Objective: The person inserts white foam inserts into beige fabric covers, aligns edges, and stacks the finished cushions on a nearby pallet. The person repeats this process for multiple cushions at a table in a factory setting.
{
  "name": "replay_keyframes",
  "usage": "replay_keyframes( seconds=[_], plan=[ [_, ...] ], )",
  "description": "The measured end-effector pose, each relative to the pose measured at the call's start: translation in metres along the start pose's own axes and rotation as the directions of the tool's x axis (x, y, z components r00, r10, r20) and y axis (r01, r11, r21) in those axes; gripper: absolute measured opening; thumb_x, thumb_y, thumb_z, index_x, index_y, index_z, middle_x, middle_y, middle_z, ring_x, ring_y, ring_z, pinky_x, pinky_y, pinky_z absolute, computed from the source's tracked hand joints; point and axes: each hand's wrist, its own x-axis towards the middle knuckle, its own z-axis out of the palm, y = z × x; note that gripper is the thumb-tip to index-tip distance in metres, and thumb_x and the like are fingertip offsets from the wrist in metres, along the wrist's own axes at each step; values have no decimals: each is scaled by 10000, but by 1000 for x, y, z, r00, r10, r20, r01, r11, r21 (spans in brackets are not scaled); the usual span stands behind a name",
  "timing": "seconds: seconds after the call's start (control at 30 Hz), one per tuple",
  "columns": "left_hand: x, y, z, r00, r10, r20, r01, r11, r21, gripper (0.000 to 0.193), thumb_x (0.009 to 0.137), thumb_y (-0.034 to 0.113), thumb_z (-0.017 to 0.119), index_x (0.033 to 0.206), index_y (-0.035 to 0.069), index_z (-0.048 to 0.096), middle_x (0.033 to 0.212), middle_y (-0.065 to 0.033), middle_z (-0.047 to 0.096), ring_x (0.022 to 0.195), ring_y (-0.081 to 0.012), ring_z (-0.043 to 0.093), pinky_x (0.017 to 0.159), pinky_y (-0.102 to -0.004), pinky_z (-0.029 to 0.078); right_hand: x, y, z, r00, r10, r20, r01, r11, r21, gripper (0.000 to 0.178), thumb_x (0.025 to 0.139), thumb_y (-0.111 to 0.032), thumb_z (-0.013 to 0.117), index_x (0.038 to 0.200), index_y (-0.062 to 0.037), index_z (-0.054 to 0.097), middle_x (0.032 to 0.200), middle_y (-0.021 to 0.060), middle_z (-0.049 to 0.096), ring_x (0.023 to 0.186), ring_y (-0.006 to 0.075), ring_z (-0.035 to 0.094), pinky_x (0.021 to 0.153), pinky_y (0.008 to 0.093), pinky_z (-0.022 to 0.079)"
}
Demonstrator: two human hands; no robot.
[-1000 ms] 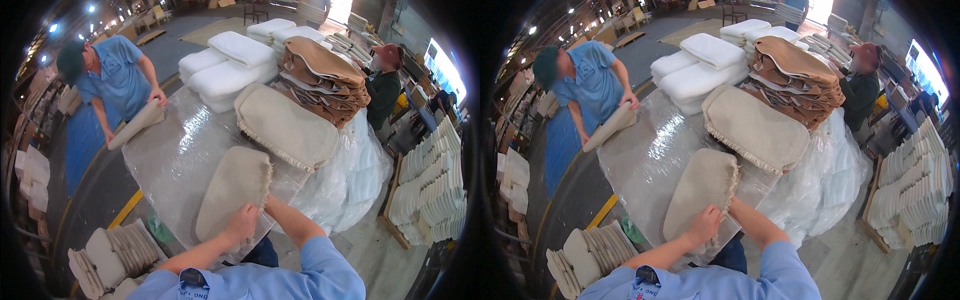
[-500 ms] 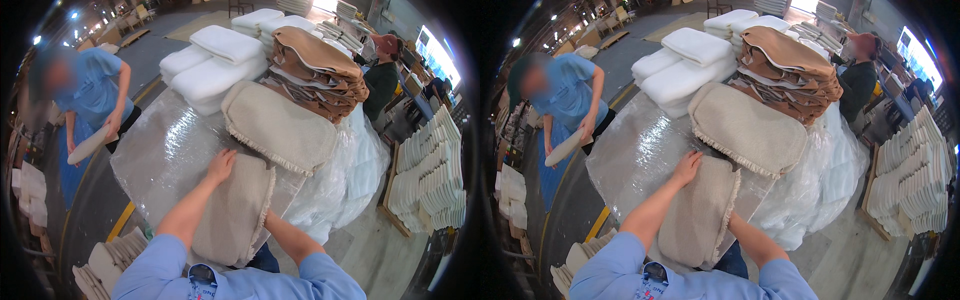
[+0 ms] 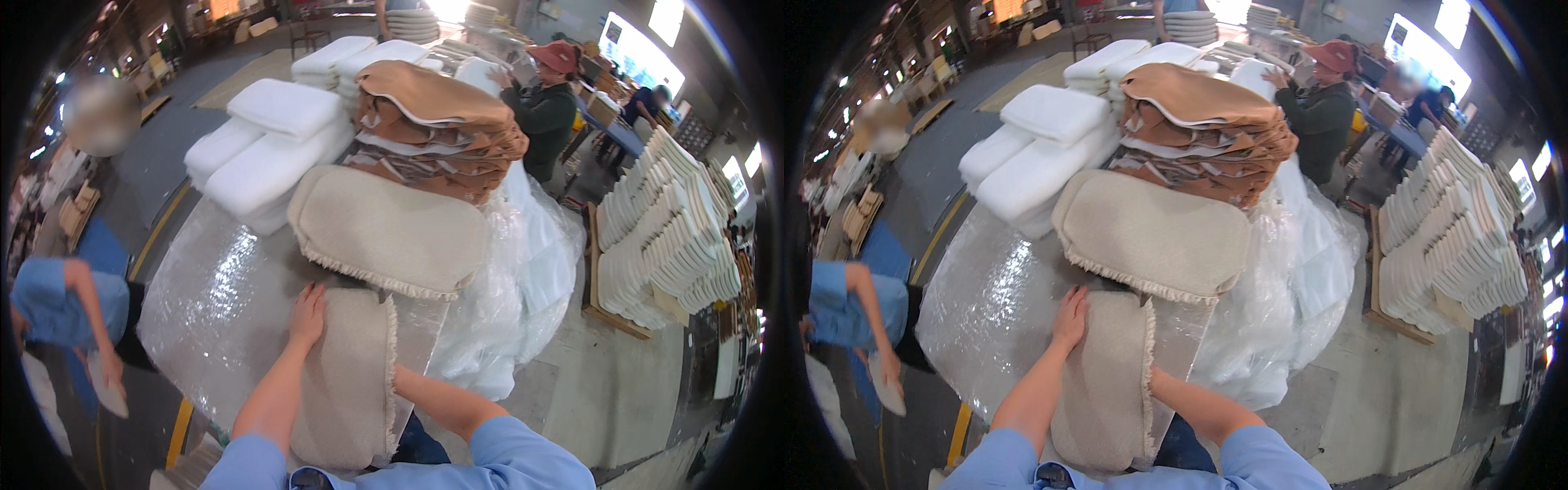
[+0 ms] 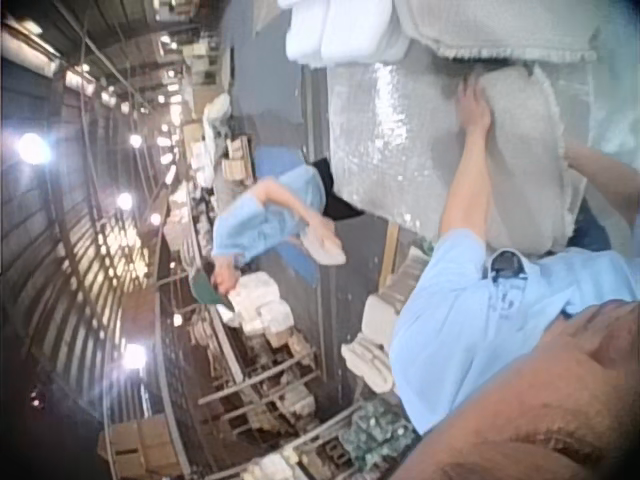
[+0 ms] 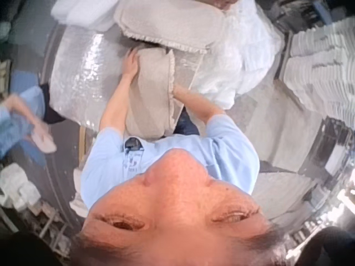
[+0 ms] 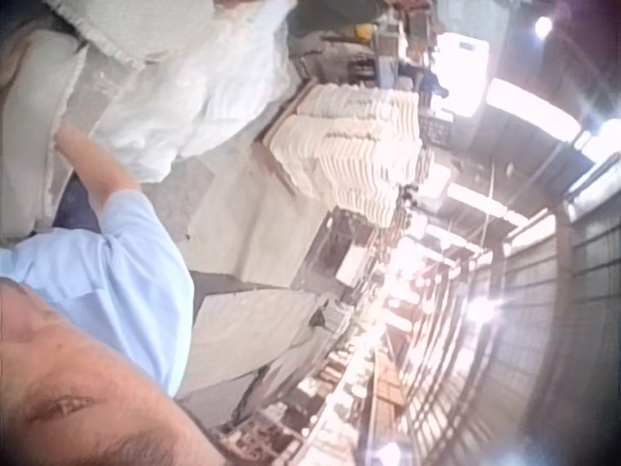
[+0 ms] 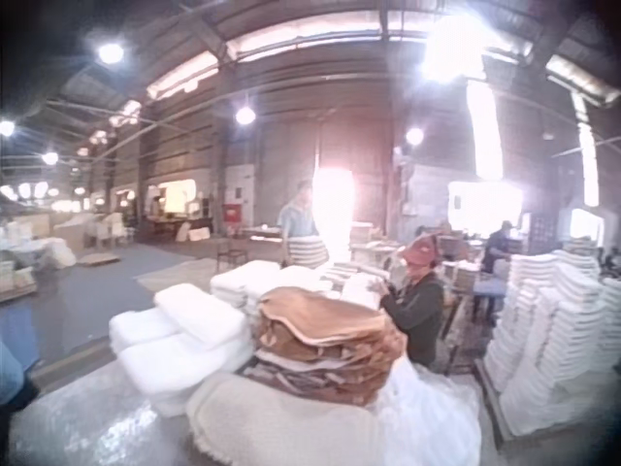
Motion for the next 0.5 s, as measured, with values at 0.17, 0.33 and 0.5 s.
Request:
replay_keyframes(
  seconds=[0.17,0.33,0.5],
  plan=[
    [-5,-2,-1,999,6,-53,-7,1000,-30,442,1108,287,505,1515,157,618,1633,-156,510,1482,-380,487,1225,-469,393,8,-5,0,1000,7,12,-7,1000,11,616,932,-403,662,1485,-135,634,1565,139,583,1502,349,462,1302,498,261],
    [-10,-7,-2,995,15,-94,-17,1000,-19,430,1109,297,510,1498,166,636,1606,-149,543,1460,-385,510,1208,-468,410,12,-7,3,1000,13,21,-13,1000,12,619,932,-402,662,1489,-134,630,1568,139,581,1504,351,460,1302,499,261],
    [-6,5,2,1000,-4,-26,3,1000,-15,453,1126,325,494,1527,149,610,1636,-196,498,1492,-388,481,1229,-439,389,10,-3,1,999,39,12,-39,999,-1,622,933,-400,662,1493,-133,627,1571,138,579,1506,352,457,1302,500,260]
  ],
)
